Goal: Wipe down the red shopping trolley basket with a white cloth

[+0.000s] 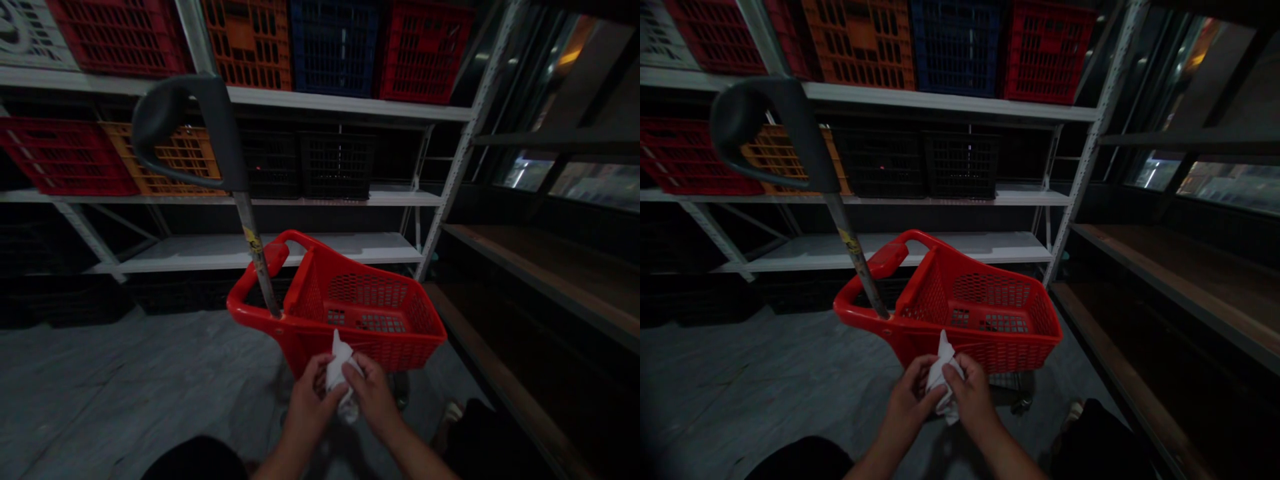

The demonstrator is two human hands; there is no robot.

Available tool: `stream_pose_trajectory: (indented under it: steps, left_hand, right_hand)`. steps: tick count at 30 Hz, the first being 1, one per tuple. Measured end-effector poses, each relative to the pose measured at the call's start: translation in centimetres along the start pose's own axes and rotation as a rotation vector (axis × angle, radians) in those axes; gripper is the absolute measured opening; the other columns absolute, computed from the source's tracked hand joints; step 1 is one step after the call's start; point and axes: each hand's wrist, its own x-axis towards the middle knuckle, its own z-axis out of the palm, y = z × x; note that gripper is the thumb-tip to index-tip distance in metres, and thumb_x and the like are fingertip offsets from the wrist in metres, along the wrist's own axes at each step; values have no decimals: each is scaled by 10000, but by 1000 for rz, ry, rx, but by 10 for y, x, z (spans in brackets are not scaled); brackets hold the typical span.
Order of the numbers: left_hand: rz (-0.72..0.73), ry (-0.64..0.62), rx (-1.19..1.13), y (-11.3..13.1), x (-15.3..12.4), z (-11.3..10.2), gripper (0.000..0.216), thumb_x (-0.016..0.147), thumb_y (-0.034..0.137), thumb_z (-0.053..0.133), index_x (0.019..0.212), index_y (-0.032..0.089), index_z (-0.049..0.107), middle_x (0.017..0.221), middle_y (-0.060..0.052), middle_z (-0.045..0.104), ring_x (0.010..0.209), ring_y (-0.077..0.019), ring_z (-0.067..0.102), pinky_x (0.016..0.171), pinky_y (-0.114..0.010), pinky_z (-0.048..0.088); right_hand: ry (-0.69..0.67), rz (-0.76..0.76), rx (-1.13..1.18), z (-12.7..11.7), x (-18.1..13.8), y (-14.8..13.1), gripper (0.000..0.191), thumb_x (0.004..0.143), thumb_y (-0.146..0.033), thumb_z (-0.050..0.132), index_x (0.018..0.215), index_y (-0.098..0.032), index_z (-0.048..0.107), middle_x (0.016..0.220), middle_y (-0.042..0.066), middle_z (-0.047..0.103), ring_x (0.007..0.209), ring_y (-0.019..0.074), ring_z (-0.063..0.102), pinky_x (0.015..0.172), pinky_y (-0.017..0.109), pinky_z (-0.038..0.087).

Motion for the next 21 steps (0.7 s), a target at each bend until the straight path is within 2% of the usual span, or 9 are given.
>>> stream_pose_trajectory:
  steps: [4, 6, 10, 13, 16, 18, 21]
  left_hand:
    - [-191, 56, -210, -10, 5, 2, 283, 586, 353, 696, 764, 155, 601, 749, -40, 679, 698, -188, 628, 607, -248, 480]
    - [-274, 53, -348, -10, 7, -3, 301, 630, 393, 664, 794, 144, 629, 713, -41, 679, 645, -177, 623, 575, -250, 475]
    - [-321, 51, -635, -4, 5, -14, 359, 686, 365, 643, 957, 132, 610, 827, -72, 686, 718, -183, 637, 633, -276, 501]
    - [-351, 51, -684, -2, 2, -17, 344, 700, 316, 646, 985, 131, 593, 901, -84, 678, 792, -193, 640, 691, -294, 515]
    - [-380, 45, -688, -5, -2, -14, 310, 710, 277, 639, 974, 122, 588, 949, -107, 668, 840, -214, 638, 738, -327, 517]
    - [-395, 23, -726, -9, -5, -11, 296, 723, 256, 621, 985, 126, 578, 982, -115, 659, 865, -224, 634, 774, -354, 507]
    - [-475, -17, -822, -12, -5, -5, 333, 748, 241, 582, 1068, 168, 528, 1004, -99, 651, 868, -230, 636, 811, -414, 483]
  right_hand:
    - [-13, 34, 64, -3, -2, 0, 306, 677, -416, 660, 642, -148, 515, 554, -53, 489, 497, 69, 415, 474, 177, 340]
    - [21, 71, 110, -11, -1, -2, 308, 657, -390, 689, 610, -153, 499, 518, -65, 477, 464, 61, 404, 447, 168, 320]
    - [115, 143, 289, -35, 5, -11, 236, 667, -341, 702, 696, -152, 563, 597, -32, 585, 504, 86, 504, 500, 188, 384]
    - [149, 238, 425, -54, 9, -15, 245, 651, -325, 717, 773, -147, 599, 678, 11, 644, 543, 119, 564, 520, 218, 417]
    - [239, 306, 495, -65, 14, -13, 292, 601, -309, 745, 806, -159, 600, 710, 21, 662, 583, 149, 596, 527, 238, 432]
    - [306, 264, 442, -66, 17, -11, 320, 597, -342, 736, 818, -165, 588, 694, 17, 653, 587, 158, 592, 527, 246, 429]
    - [430, 19, 142, -55, 12, -15, 304, 673, -441, 649, 795, -182, 546, 611, -24, 583, 531, 129, 528, 497, 226, 386]
